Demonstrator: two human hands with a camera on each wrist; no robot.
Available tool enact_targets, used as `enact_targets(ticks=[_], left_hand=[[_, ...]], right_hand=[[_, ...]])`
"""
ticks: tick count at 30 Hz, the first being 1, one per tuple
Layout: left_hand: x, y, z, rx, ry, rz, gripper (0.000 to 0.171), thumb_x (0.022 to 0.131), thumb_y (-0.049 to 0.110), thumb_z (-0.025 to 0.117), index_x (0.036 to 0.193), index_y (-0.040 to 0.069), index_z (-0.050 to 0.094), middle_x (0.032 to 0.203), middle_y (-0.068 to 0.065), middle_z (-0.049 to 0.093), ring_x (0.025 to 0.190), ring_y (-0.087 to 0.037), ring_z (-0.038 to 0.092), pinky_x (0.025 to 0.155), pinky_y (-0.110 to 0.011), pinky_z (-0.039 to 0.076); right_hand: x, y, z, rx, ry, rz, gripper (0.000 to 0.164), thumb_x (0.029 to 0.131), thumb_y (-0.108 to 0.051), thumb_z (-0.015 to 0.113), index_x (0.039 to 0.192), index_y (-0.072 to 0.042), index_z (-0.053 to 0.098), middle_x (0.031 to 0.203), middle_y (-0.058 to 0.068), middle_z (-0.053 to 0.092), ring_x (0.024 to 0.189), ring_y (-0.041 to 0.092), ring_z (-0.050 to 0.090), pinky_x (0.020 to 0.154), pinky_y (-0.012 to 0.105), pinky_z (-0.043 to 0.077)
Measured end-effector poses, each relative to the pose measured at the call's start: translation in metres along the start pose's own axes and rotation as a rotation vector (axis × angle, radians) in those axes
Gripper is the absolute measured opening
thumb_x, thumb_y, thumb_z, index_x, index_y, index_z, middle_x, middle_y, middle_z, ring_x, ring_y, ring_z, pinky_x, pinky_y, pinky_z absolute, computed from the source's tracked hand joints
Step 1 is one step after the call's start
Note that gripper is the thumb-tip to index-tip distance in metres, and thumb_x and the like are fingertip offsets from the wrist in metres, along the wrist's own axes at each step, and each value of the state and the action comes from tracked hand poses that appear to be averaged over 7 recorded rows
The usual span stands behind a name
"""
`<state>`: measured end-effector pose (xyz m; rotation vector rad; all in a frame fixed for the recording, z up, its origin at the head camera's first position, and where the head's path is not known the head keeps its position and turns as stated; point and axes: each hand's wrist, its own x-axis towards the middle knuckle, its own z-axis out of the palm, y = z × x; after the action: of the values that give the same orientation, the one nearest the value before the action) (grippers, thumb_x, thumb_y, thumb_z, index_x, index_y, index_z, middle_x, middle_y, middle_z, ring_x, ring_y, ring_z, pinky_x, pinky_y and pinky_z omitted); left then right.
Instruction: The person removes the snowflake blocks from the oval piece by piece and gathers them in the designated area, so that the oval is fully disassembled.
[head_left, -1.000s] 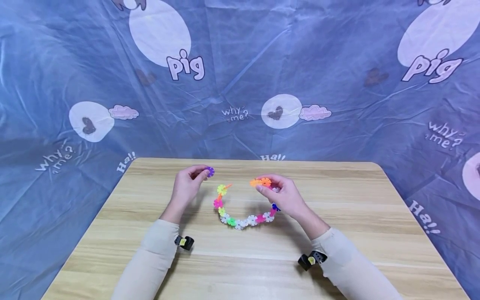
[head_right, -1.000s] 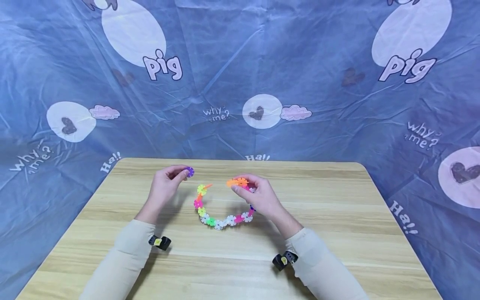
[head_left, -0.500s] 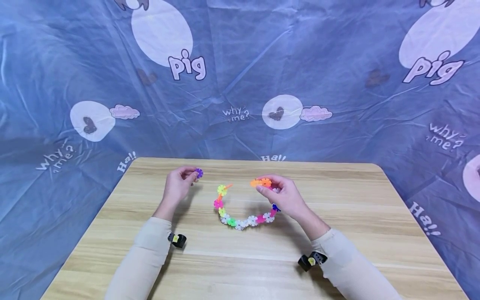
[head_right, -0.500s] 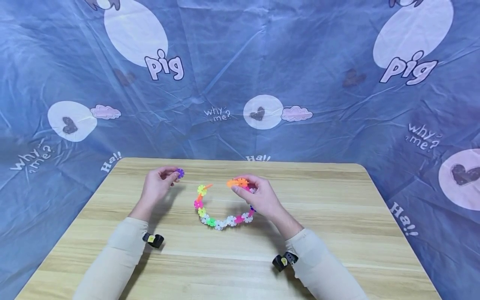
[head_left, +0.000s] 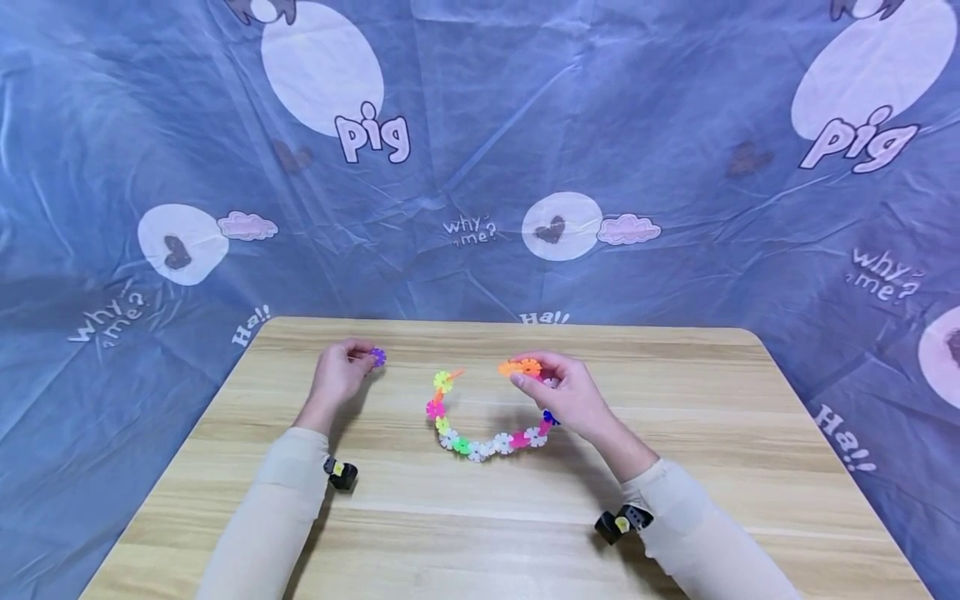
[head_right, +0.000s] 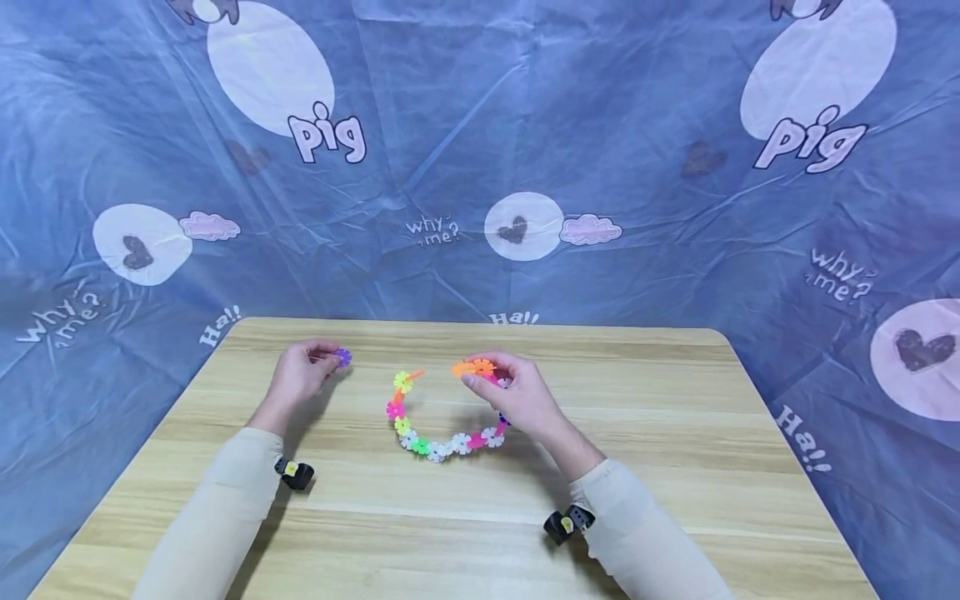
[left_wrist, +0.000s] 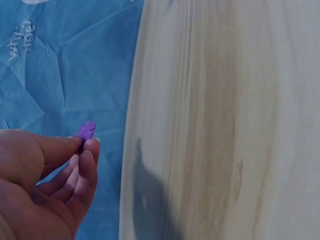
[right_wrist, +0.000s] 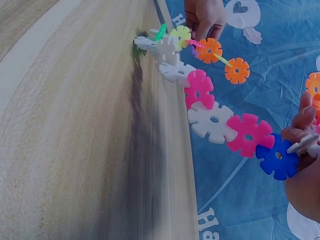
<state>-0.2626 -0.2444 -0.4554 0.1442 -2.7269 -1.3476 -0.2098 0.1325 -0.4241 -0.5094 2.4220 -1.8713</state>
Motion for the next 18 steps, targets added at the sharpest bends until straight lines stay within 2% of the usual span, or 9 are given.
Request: enact_targets(ticks=[7,11,14,18], left_hand=[[0.010,-0.010,-0.003,0.060,-0.010,0.011,0.022,0.100,0.001,0.068,0.118,-0.010,0.074,0.102,-0.023,0.076,0.086,-0.025,0.074,0.073,-0.018,0.052],[0.015,-0.016,-0.004,0.106,-0.020,-0.005,0.020,0.099,0.001,0.068,0.115,-0.009,0.074,0.097,-0.022,0.078,0.082,-0.026,0.077,0.073,-0.021,0.051],[0.018,-0.020,-0.004,0.148,-0.025,-0.019,0.019,0.098,0.002,0.067,0.112,-0.008,0.074,0.096,-0.022,0.078,0.084,-0.030,0.076,0.075,-0.027,0.053],[0.019,-0.024,-0.004,0.209,-0.011,-0.027,0.019,0.095,0.005,0.067,0.109,-0.006,0.075,0.103,-0.023,0.079,0.095,-0.037,0.074,0.085,-0.040,0.055]], right_hand=[[0.000,0.000,0.000,-0.014,-0.003,-0.012,0.029,0.100,-0.015,0.077,0.126,-0.003,0.075,0.087,0.005,0.068,0.062,0.009,0.056,0.052,0.022,0.048],[0.000,0.001,0.000,-0.024,-0.008,-0.012,0.029,0.100,-0.017,0.078,0.126,-0.004,0.076,0.088,0.006,0.068,0.064,0.011,0.058,0.053,0.023,0.050],[-0.001,0.002,0.000,-0.037,-0.008,-0.019,0.029,0.100,-0.017,0.078,0.126,-0.005,0.076,0.091,0.007,0.069,0.066,0.012,0.059,0.055,0.024,0.052],[-0.001,0.003,0.000,-0.048,-0.004,-0.035,0.028,0.100,-0.016,0.078,0.125,-0.005,0.076,0.093,0.009,0.070,0.067,0.013,0.059,0.055,0.024,0.052]])
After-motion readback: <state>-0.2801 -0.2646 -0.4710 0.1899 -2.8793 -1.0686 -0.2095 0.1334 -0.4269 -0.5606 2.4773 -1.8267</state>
